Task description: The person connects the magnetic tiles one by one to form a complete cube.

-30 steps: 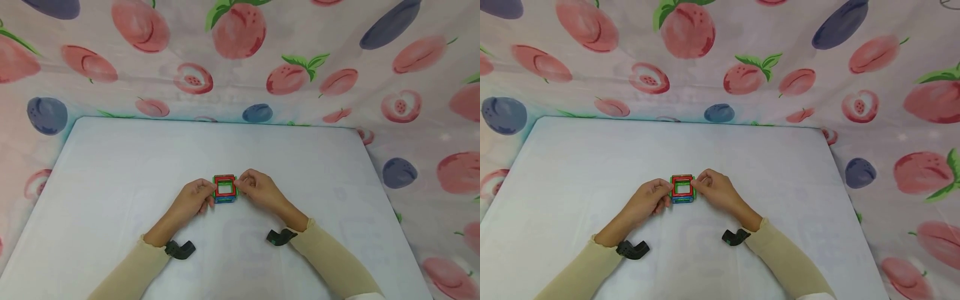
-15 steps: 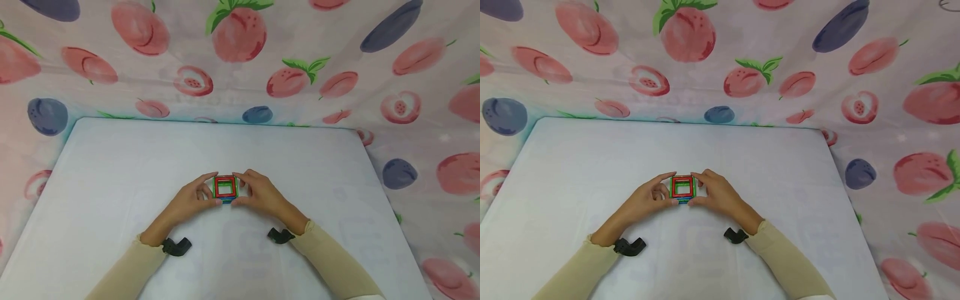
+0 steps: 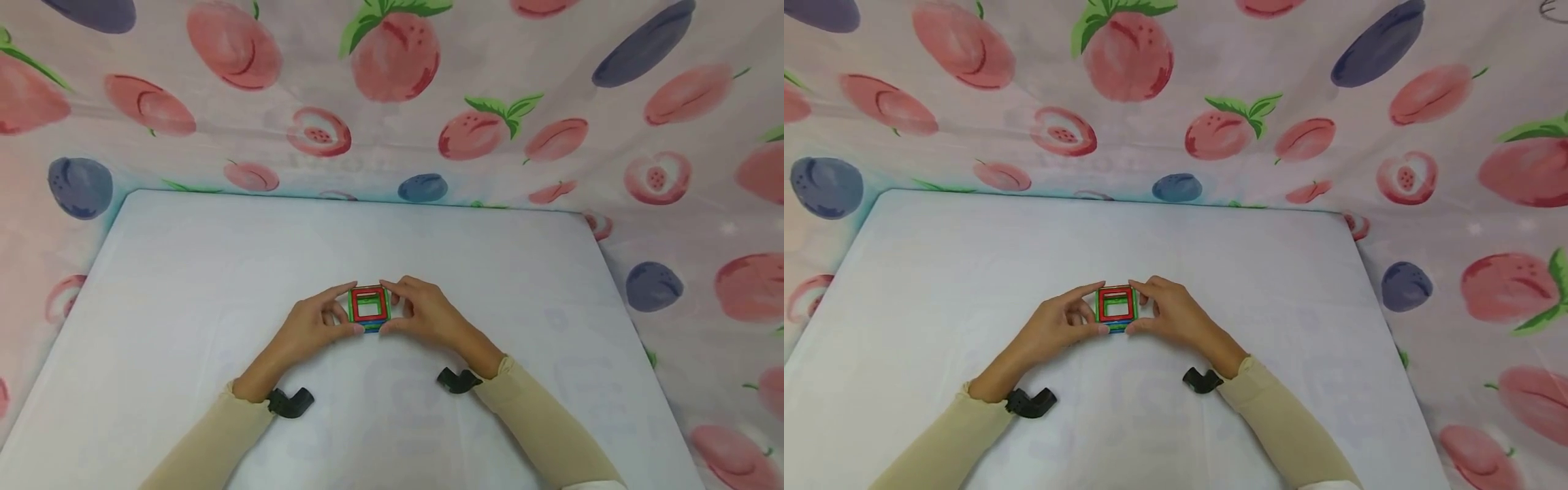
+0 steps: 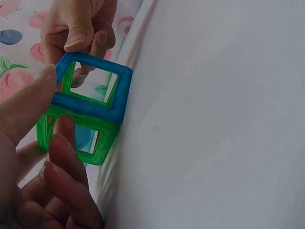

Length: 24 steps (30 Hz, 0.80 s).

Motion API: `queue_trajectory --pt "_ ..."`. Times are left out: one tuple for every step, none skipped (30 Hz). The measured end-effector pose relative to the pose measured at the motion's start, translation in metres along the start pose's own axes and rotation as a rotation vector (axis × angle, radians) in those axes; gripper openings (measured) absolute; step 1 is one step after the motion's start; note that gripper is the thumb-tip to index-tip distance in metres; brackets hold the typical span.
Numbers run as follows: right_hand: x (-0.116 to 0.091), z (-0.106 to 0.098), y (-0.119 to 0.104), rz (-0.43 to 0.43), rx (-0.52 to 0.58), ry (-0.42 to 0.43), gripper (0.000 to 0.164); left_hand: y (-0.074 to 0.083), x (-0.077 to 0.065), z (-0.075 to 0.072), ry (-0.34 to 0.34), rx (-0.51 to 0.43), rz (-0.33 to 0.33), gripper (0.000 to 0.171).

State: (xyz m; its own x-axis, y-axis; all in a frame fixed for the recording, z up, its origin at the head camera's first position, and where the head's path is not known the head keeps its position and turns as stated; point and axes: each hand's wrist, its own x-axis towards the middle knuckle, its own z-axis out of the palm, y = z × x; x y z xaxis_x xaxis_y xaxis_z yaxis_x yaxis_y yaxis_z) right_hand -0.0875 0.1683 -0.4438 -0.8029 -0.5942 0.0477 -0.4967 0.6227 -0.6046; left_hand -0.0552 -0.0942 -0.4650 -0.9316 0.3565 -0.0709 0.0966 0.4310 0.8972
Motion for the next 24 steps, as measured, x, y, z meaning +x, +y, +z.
queue_trajectory --pt "-0.0001 0.0004 0.0005 -0.010 0.003 0.008 0.080 0.0001 0.0000 0.0001 0.008 0.009 0.013 0.076" --pt "-0.0001 0.0006 0.0010 -0.022 0.005 0.017 0.080 0.0001 0.0001 0.0002 0.017 0.017 0.028 0.077" --pt "0.0001 0.0008 0.0014 -0.036 0.007 0.027 0.080 0.0002 0.0002 0.0001 0.024 0.023 0.040 0.076" --pt "0.0005 0.0012 0.0018 -0.050 0.011 0.037 0.081 0.0005 0.0001 -0.0001 0.032 0.029 0.049 0.076" --pt "0.0012 0.0017 0.0022 -0.063 0.013 0.045 0.081 0.0005 0.0000 -0.0003 0.039 0.033 0.057 0.076" --pt "0.0020 0.0021 0.0027 -0.075 0.018 0.051 0.081 0.0004 -0.0002 -0.0005 0.047 0.035 0.061 0.076" --pt "0.0028 0.0024 0.0029 -0.086 0.023 0.055 0.081 0.0003 -0.0004 -0.0006 0.053 0.036 0.061 0.076" --pt "0.0034 0.0025 0.0028 -0.094 0.029 0.057 0.081 0.0002 -0.0007 -0.0008 0.058 0.037 0.060 0.077" --pt "0.0041 0.0029 0.0030 -0.097 0.034 0.056 0.081 0.0001 -0.0010 -0.0010 0.060 0.036 0.054 0.077" --pt "0.0045 0.0030 0.0030 -0.098 0.038 0.054 0.081 -0.0001 -0.0013 -0.0008 0.059 0.033 0.050 0.077" --pt "0.0047 0.0029 0.0027 -0.097 0.042 0.050 0.081 -0.0004 -0.0015 -0.0006 0.058 0.029 0.045 0.077" --pt "0.0048 0.0028 0.0027 -0.093 0.046 0.046 0.081 -0.0005 -0.0017 -0.0004 0.055 0.023 0.041 0.077" --pt "0.0046 0.0026 0.0027 -0.089 0.048 0.041 0.082 -0.0005 -0.0018 -0.0001 0.052 0.021 0.039 0.077" --pt "0.0042 0.0025 0.0027 -0.084 0.050 0.036 0.082 -0.0005 -0.0018 0.0002 0.049 0.017 0.039 0.077" --pt "0.0041 0.0025 0.0029 -0.078 0.050 0.030 0.082 -0.0008 -0.0017 0.0006 0.047 0.017 0.038 0.076" --pt "0.0038 0.0022 0.0029 -0.072 0.053 0.025 0.083 -0.0008 -0.0016 0.0009 0.046 0.020 0.038 0.076" --pt "0.0037 0.0020 0.0030 -0.062 0.055 0.020 0.083 -0.0009 -0.0015 0.0012 0.046 0.024 0.036 0.075" --pt "0.0038 0.0017 0.0029 -0.049 0.059 0.016 0.083 -0.0009 -0.0013 0.0015 0.046 0.027 0.036 0.074" --pt "0.0038 0.0013 0.0026 -0.037 0.065 0.011 0.082 -0.0009 -0.0009 0.0018 0.044 0.032 0.035 0.074" --pt "0.0040 0.0011 0.0024 -0.023 0.072 0.007 0.082 -0.0010 -0.0006 0.0021 0.042 0.033 0.037 0.073" --pt "0.0043 0.0010 0.0022 -0.011 0.075 0.004 0.081 -0.0010 -0.0004 0.0024 0.042 0.036 0.036 0.073" --pt "0.0046 0.0010 0.0019 0.000 0.077 0.002 0.081 -0.0008 -0.0002 0.0027 0.041 0.036 0.037 0.073" --pt "0.0046 0.0008 0.0015 0.006 0.079 0.000 0.080 -0.0009 -0.0001 0.0030 0.039 0.033 0.038 0.074" --pt "0.0045 0.0010 0.0012 0.010 0.080 -0.001 0.080 -0.0011 0.0001 0.0033 0.037 0.029 0.040 0.074"
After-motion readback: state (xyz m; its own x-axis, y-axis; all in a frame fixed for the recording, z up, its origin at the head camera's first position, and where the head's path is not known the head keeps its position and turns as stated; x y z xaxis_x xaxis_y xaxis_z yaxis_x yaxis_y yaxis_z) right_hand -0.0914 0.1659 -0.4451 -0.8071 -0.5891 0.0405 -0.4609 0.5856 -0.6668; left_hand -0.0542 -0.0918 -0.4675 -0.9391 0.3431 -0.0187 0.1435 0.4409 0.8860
